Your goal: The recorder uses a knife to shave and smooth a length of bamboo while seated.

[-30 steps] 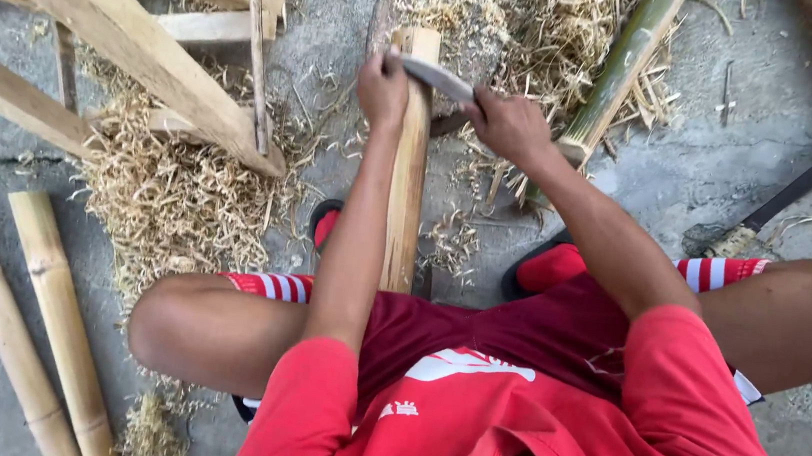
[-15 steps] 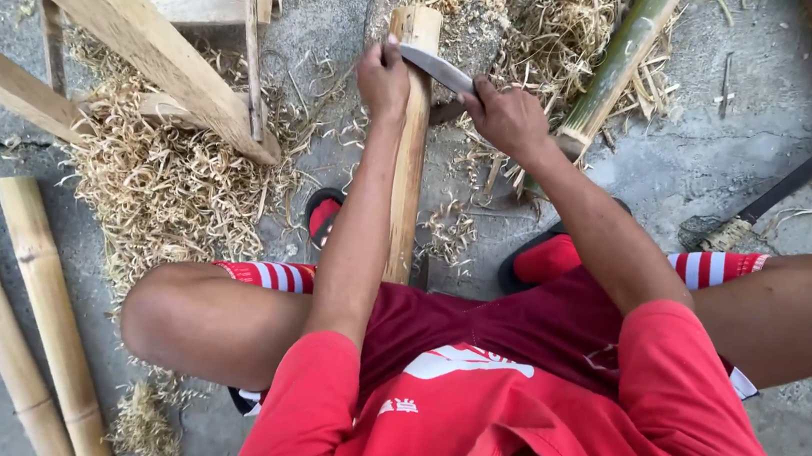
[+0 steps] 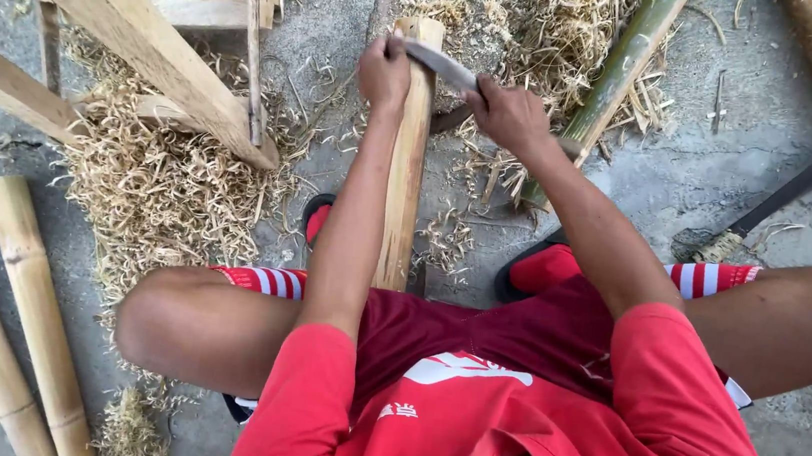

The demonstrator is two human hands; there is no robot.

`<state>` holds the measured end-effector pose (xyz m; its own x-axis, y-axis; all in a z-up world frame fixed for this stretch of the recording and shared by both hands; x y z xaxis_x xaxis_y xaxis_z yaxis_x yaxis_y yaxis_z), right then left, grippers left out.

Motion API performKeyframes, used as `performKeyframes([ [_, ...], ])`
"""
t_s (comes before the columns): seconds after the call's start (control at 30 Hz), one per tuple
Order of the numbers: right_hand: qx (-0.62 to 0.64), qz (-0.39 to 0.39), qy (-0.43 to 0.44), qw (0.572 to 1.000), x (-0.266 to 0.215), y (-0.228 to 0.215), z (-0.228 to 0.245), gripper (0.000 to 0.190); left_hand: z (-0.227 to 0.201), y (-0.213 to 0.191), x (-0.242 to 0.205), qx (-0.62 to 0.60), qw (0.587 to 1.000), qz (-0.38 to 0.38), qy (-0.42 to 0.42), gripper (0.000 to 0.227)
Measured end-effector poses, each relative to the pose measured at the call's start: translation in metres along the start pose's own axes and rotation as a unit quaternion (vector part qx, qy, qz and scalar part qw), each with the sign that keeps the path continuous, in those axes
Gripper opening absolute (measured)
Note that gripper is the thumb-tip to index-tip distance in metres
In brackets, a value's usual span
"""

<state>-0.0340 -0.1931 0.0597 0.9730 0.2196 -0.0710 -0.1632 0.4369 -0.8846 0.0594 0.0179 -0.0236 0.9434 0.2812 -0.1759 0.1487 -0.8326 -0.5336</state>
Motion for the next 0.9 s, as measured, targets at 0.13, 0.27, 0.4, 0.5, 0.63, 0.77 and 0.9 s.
performKeyframes([
  [0.13, 0.007, -0.004, 0.000, 1.000, 0.037, 0.019, -0.015, 0.046, -0.025, 0.016, 0.043, -0.168, 0.981, 0.066, -0.073, 0.021],
  [0.27, 0.093, 0.027, 0.077, 0.992, 0.021, -0.011, 0.001, 0.047, -0.035, -0.019, 0.015, -0.150, 0.988, 0.043, -0.024, 0.015],
  [0.4, 0.169, -0.019, 0.093, 0.981, -0.022, -0.009, -0.004, 0.046, 0.017, -0.048, -0.035, -0.057, 0.992, 0.080, 0.073, 0.067],
  [0.5, 0.231, -0.005, 0.186, 0.955, -0.032, 0.002, -0.018, 0.045, 0.019, -0.044, -0.080, -0.008, 0.990, 0.141, 0.024, 0.089],
  [0.63, 0.225, -0.057, 0.153, 0.960, -0.045, -0.009, -0.005, 0.042, 0.011, -0.043, -0.108, 0.081, 0.983, 0.163, -0.015, 0.095],
  [0.77, 0.111, -0.052, 0.081, 0.989, -0.052, -0.015, 0.010, 0.045, -0.009, -0.045, -0.135, 0.276, 0.952, 0.131, -0.033, 0.098],
  [0.9, 0.098, -0.073, 0.013, 0.992, -0.058, -0.006, 0.014, 0.047, -0.015, -0.050, -0.148, 0.373, 0.926, 0.053, 0.036, 0.112],
])
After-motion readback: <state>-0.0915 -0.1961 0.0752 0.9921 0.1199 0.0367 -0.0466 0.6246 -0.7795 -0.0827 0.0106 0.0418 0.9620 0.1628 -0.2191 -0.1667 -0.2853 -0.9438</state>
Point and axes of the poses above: each hand's wrist, its own x-axis towards the middle knuckle, its own y-axis out of the palm, z = x × y, the point moved 7 cm from there along x, towards the middle knuckle, and after that the axes turned 4 degrees about x, right-handed, at the moved point
